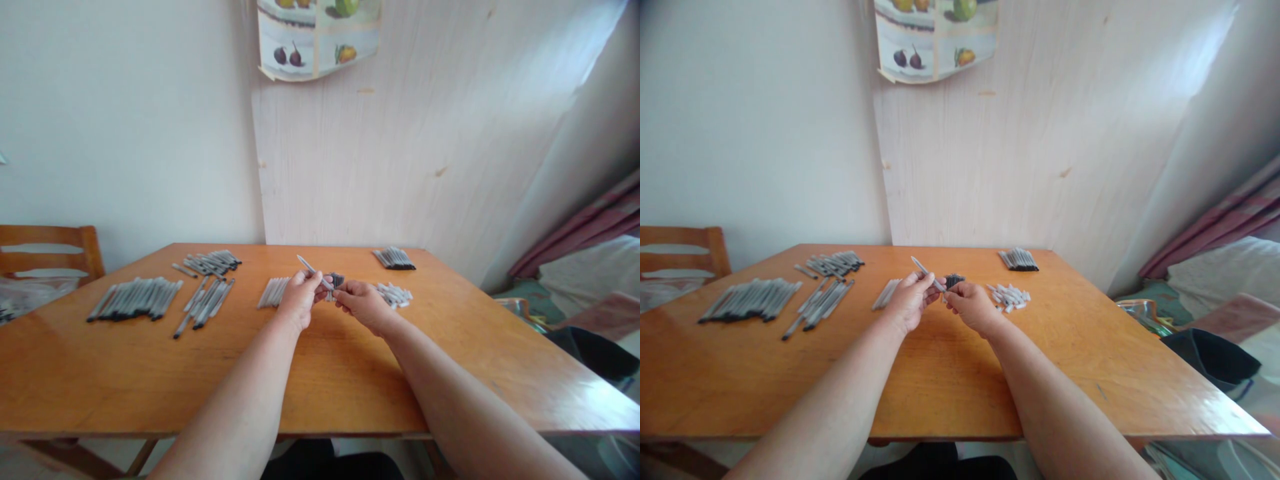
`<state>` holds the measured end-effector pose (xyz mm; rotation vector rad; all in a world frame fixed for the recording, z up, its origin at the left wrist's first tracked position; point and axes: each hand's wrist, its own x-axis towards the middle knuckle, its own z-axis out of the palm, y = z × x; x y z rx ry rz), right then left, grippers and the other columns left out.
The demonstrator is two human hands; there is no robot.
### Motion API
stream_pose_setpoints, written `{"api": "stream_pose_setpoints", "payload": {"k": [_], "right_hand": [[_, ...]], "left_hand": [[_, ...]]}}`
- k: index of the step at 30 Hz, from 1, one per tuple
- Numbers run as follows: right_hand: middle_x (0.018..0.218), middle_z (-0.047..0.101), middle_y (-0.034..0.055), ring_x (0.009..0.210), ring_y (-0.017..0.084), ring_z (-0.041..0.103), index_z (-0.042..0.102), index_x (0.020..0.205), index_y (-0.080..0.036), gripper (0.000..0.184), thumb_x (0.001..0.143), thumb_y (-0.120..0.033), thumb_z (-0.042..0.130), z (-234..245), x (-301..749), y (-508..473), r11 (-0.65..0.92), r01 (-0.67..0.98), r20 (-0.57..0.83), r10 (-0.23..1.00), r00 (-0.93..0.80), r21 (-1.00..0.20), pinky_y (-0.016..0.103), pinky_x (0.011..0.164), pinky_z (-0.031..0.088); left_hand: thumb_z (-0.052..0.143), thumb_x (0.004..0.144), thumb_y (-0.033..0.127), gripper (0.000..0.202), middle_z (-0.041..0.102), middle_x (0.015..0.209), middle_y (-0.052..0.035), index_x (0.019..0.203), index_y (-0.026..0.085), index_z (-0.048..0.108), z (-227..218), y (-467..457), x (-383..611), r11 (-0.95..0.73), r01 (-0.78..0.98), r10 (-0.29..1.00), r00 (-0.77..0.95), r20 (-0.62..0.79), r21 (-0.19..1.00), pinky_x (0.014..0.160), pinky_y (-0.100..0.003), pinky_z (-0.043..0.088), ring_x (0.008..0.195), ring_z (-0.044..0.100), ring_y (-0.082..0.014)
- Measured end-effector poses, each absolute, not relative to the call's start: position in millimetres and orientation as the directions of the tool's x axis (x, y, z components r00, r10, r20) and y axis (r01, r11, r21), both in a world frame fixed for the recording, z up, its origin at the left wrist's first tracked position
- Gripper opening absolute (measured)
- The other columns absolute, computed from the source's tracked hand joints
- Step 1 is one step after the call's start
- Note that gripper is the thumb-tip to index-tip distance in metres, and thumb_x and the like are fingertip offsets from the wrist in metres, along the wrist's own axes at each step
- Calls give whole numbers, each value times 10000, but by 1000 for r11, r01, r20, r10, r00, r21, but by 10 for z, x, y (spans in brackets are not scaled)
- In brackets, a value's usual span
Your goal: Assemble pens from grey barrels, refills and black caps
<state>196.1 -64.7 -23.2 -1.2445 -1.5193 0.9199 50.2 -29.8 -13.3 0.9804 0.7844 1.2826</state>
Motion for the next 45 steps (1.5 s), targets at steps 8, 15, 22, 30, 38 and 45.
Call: {"api": "stream_pose_setpoints", "payload": {"k": [8,15,22,30,38,45], "right_hand": [[609,560,-15,507,83,460,594,795,-168,302,793,-469,568,-206,1963,-661,210,338,216,976,-19,-918,207,472,343],[628,586,2,524,79,478,586,762,-158,259,785,-415,582,-190,1948,-671,180,315,167,984,-68,-932,204,491,346],[654,593,5,522,80,480,568,771,-163,329,806,-488,533,-193,1956,-680,139,262,130,990,-52,-955,207,477,334],[627,568,-17,535,80,482,577,801,-167,250,746,-405,633,-207,1961,-667,181,311,187,982,-12,-933,204,500,362],[654,603,7,536,80,496,576,765,-162,250,789,-411,585,-195,1971,-671,157,305,140,987,-78,-939,200,492,356],[649,612,26,504,80,488,561,764,-157,343,847,-483,489,-191,1962,-680,123,281,105,991,-77,-952,203,458,331]], "left_hand": [[670,760,316,237,706,835,-82,847,170,504,-177,-256,501,7,-412,989,135,53,911,636,-265,488,689,666,-154],[658,774,301,217,706,810,-86,858,166,510,-190,-262,510,-3,-410,991,121,57,912,644,-276,497,664,664,-153],[670,766,317,240,702,808,-86,856,164,509,-189,-266,521,-13,-423,991,113,67,906,640,-283,504,669,667,-160],[669,768,325,243,701,798,-87,858,164,511,-197,-269,527,-12,-410,992,107,61,912,608,-264,496,649,661,-153],[654,779,318,224,704,787,-87,856,164,509,-194,-273,524,-14,-392,993,99,57,920,608,-256,491,646,661,-148],[645,786,305,208,705,796,-85,858,166,507,-190,-278,524,-6,-394,995,91,46,919,617,-261,497,650,663,-148]]}}
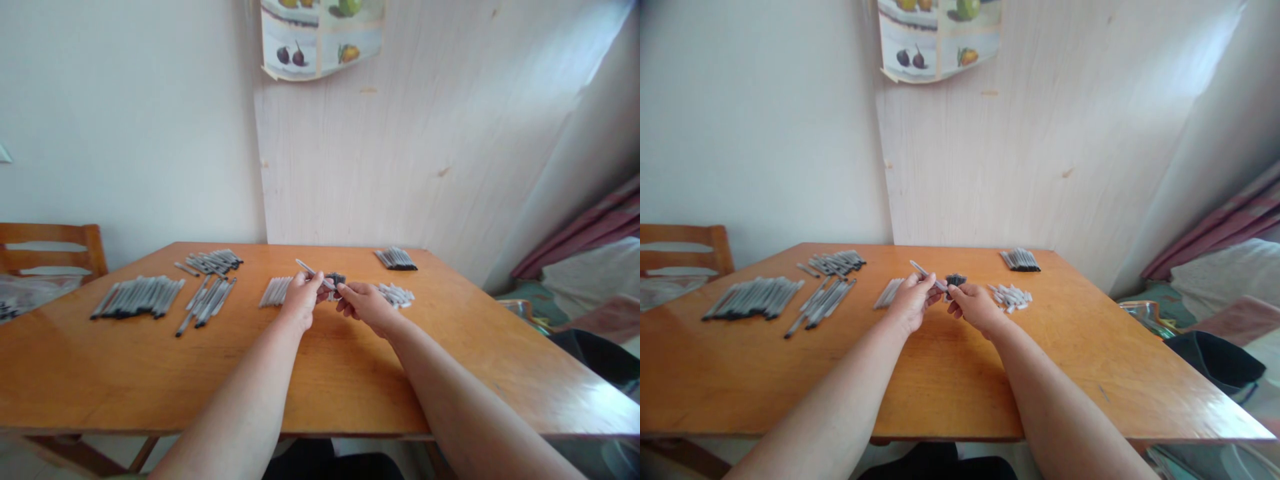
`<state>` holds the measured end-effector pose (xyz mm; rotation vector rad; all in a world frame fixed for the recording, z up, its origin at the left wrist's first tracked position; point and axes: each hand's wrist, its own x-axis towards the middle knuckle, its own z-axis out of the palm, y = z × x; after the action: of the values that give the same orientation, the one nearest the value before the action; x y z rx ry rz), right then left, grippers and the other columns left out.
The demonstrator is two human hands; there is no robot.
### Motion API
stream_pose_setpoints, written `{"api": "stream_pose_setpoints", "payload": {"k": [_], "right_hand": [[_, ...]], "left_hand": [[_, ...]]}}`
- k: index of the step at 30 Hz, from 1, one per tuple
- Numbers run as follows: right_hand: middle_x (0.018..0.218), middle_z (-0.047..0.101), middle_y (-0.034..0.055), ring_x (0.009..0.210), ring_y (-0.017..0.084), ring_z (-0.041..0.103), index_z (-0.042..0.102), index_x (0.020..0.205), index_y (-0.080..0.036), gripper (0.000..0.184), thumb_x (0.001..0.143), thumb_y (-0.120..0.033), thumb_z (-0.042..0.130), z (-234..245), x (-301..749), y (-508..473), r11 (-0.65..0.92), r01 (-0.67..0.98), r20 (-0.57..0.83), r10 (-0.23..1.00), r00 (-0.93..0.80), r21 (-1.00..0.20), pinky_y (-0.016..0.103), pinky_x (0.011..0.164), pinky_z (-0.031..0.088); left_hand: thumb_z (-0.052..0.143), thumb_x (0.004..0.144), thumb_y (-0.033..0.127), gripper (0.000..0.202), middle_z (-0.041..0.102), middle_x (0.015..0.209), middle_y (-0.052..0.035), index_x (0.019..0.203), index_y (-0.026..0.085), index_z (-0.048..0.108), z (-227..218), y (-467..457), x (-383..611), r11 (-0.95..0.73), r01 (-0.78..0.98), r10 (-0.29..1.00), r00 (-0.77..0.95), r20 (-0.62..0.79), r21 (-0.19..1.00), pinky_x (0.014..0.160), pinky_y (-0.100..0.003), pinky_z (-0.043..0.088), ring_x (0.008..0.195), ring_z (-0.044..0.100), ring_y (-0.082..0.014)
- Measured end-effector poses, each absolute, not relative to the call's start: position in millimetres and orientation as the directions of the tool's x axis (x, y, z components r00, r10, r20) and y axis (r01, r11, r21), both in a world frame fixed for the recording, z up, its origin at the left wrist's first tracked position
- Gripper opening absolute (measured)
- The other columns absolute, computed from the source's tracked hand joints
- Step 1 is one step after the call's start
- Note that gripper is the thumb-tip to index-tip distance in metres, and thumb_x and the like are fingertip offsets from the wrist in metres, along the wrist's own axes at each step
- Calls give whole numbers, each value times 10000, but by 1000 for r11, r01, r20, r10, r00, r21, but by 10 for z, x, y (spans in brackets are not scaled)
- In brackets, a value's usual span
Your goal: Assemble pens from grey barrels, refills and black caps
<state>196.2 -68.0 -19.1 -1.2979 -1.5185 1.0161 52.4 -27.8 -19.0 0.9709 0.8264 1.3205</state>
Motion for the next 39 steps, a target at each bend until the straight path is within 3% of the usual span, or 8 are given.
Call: {"api": "stream_pose_setpoints", "payload": {"k": [6,11,17,22,25,39], "right_hand": [[649,591,-8,539,78,498,558,797,-165,252,758,-403,634,-199,1968,-678,178,304,168,984,-59,-936,194,491,356],[638,611,18,498,80,484,556,767,-165,338,846,-486,483,-183,1965,-686,124,290,108,992,-70,-949,199,458,336],[679,609,6,547,79,501,565,815,-168,241,770,-400,609,-194,1983,-673,162,310,150,987,-63,-937,190,491,357],[670,621,19,517,75,490,557,769,-165,285,830,-440,512,-230,1996,-649,136,293,113,989,-92,-946,192,466,334],[666,611,7,527,75,491,563,776,-168,219,798,-386,562,-226,1995,-649,169,301,152,985,-79,-939,193,486,353],[624,604,-9,528,112,521,608,803,-195,153,761,-336,566,-123,2146,-648,205,631,245,969,-24,-748,221,481,351]], "left_hand": [[651,782,306,215,702,787,-85,846,167,500,-178,-294,532,-5,-396,995,87,43,918,604,-256,491,654,666,-154],[658,776,311,222,702,791,-81,834,169,498,-186,-283,531,8,-404,995,92,31,915,615,-265,491,661,668,-156],[661,776,317,230,700,778,-85,836,164,500,-189,-280,536,8,-405,995,96,34,914,609,-257,489,653,666,-152],[658,778,323,232,700,774,-82,829,164,497,-184,-284,534,4,-402,996,86,34,916,603,-244,483,657,666,-148],[665,771,332,241,699,776,-81,834,164,503,-195,-281,542,5,-395,996,87,32,919,598,-241,479,660,665,-147],[629,807,364,239,675,686,-59,812,172,487,-198,-271,524,66,-398,998,40,-55,915,527,-219,467,592,660,-145]]}}
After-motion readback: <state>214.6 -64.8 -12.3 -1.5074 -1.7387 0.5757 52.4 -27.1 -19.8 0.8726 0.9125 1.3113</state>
